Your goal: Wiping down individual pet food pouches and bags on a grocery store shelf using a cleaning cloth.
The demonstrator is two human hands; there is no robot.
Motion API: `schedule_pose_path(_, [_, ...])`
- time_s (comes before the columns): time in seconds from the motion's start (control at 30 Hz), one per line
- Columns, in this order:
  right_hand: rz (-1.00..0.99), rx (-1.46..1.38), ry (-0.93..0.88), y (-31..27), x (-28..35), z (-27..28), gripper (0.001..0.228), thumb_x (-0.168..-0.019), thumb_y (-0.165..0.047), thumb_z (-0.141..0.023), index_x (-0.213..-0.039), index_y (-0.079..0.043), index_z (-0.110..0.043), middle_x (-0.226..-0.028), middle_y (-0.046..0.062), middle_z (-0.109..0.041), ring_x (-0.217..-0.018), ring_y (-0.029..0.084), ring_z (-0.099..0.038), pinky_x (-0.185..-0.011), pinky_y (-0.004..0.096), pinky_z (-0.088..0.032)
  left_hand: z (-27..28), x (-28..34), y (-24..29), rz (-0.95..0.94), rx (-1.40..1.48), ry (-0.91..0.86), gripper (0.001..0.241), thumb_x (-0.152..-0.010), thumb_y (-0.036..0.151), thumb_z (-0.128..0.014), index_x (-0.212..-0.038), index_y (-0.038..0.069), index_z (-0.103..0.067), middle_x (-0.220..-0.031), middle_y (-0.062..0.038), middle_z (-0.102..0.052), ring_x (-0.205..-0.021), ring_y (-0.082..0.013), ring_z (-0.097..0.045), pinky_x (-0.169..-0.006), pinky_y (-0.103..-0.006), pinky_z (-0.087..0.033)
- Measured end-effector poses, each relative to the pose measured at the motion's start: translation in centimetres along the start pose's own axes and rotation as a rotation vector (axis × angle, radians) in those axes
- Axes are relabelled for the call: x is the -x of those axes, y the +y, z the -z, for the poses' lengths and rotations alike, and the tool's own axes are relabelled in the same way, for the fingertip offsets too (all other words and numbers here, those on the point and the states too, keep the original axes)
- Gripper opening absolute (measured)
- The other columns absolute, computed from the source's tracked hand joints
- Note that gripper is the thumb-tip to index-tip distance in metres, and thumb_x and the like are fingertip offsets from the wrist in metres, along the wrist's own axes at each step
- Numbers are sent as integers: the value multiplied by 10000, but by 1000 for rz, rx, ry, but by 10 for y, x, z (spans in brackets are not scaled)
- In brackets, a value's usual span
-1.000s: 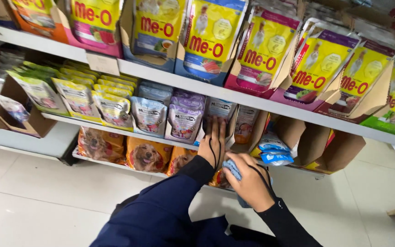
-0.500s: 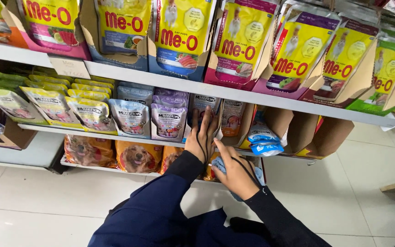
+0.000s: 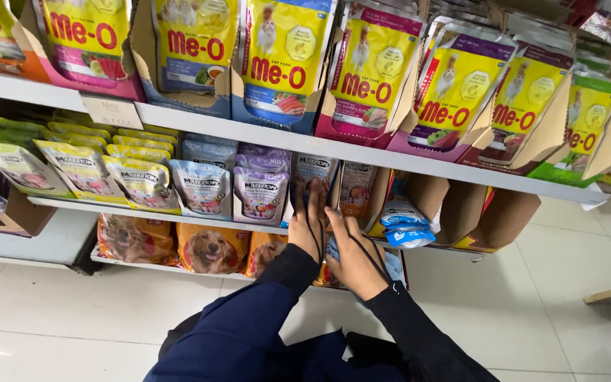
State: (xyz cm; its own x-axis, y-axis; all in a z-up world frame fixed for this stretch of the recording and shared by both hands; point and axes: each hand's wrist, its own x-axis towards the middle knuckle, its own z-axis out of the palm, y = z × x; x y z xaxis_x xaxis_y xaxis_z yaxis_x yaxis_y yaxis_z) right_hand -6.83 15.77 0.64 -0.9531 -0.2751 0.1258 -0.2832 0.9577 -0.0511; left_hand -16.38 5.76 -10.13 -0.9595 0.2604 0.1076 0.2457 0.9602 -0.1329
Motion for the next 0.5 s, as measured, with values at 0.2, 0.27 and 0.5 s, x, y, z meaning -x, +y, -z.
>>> schedule_pose_path(0.2, [-19, -48, -48, -12, 5, 25, 985, -826, -189, -774, -1615, -197, -184, -1297, 171, -535, -775, 361, -735, -576, 474, -595, 0, 4, 4, 15, 7, 35, 911, -976, 423, -584, -1642, 52, -87, -1698, -202, -52, -1369, -474, -419, -975, -376, -502])
schedule_pose_path(0.27, [-40, -106, -124, -10, -5, 46, 1007, -836, -167, -762, -1630, -212, -145, -1344, 194, -529, -857, 425, -743, -663, 544, -613, -15, -7, 6, 21, -6, 45, 864, -975, 412, -592, -1633, 37, -177, -1693, -203, -128, -1313, -445, -495, -965, -385, -510])
schedule_pose_path(0.5, [-35, -23, -82, 9, -33, 81, 901, -816, -276, -753, -1597, -301, -305, -1323, 176, -557, -860, 445, -742, -676, 553, -603, -38, -9, 9, -6, 60, 126, 1004, -934, 459, -619, -1636, 11, -58, -1691, -253, 12, -1356, -588, -403, -967, -424, -521])
